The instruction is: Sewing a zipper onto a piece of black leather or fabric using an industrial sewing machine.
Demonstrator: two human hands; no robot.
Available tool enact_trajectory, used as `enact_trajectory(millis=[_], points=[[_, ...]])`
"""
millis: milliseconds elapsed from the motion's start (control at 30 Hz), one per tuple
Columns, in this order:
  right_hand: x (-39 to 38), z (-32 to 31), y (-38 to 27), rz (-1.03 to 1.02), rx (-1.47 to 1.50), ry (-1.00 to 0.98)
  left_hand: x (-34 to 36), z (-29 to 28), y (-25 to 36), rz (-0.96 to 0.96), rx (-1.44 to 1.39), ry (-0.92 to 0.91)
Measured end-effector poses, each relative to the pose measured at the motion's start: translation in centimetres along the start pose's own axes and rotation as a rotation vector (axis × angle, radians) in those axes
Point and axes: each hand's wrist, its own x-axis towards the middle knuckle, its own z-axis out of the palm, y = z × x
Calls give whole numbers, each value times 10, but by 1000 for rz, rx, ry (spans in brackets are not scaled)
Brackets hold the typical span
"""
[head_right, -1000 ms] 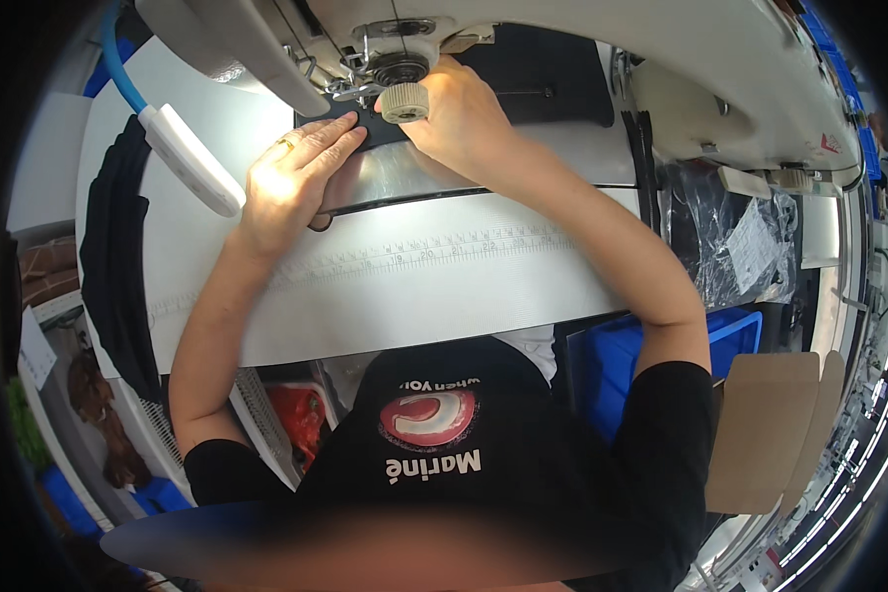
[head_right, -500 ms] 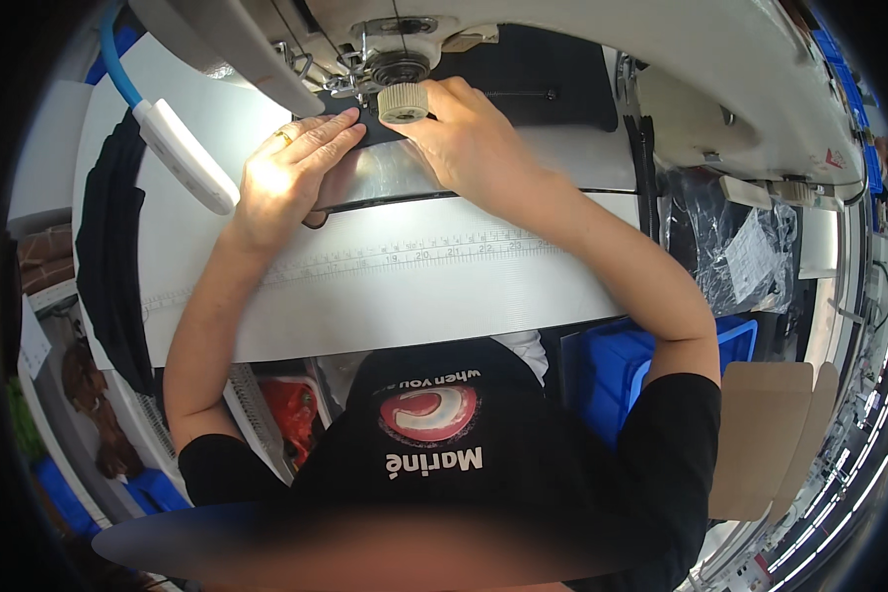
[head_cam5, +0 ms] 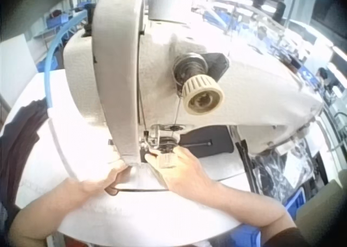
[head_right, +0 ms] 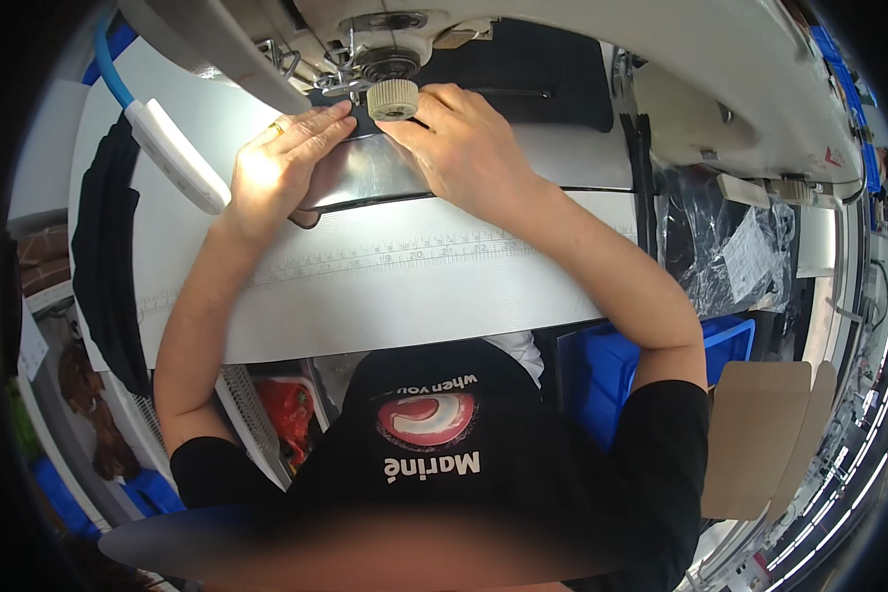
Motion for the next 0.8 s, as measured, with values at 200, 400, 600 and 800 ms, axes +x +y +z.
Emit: enact_trajectory(millis=[200,400,600,800], points=[[9,5,4,-25,-9,72,0,3,-11,13,30,-18],[3,7,9,-31,-19,29,2,1,-11,20,50,-41],[8,-4,11,-55,-4,-32,2,4,-14,27,40,-36],[-36,-67,59,62,-475,-162,-2,11,-27,-14,-232,-13]])
